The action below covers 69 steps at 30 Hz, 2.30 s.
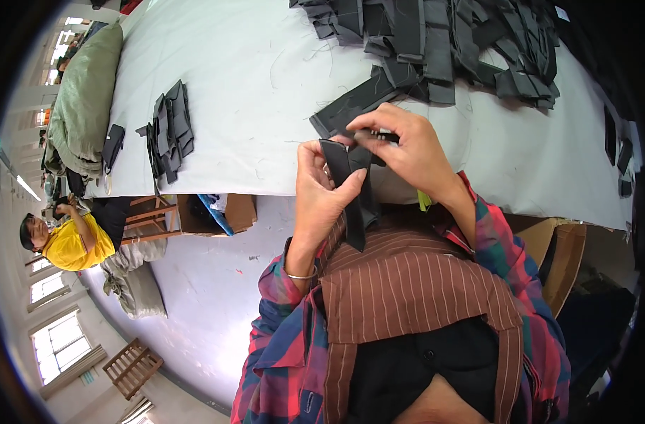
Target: Trim excess material from black fabric straps using snips.
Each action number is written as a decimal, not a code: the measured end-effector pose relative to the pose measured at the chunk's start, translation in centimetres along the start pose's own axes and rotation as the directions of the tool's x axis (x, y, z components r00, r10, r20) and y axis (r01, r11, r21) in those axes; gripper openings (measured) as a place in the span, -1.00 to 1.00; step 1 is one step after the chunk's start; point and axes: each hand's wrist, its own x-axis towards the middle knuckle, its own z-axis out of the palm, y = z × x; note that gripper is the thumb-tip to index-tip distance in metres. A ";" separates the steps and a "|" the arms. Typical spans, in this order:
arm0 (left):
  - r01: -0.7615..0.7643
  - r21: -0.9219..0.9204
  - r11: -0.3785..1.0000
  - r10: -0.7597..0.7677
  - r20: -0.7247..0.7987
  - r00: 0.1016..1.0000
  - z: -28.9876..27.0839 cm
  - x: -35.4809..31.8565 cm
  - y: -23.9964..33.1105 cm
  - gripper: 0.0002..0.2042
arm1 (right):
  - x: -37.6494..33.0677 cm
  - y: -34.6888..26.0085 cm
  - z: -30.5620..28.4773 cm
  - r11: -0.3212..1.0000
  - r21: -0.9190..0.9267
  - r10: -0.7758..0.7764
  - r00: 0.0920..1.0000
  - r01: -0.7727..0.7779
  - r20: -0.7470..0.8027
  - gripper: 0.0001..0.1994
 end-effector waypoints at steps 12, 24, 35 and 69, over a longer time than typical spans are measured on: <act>0.030 0.045 0.999 -0.033 0.055 0.998 0.1 0.4 0.6 -0.58 | -0.4 1.4 -0.6 0.934 0.328 0.161 0.986 -0.140 -0.036 -0.83; -0.091 0.282 0.955 0.079 0.051 0.996 0.1 0.3 -0.1 -0.63 | -1.1 -1.1 -3.2 0.698 -0.639 -0.354 0.931 0.324 0.085 -0.76; -0.132 0.384 0.914 0.114 0.070 0.991 0.0 -0.1 -0.3 -0.64 | -1.4 -0.8 -2.7 0.598 -0.701 -0.330 0.917 0.388 0.225 -0.70; -0.042 -0.188 0.981 0.010 -0.166 0.986 -1.9 1.4 2.5 -0.60 | -1.3 -1.4 1.7 0.948 0.221 0.221 0.974 -0.227 0.051 -0.50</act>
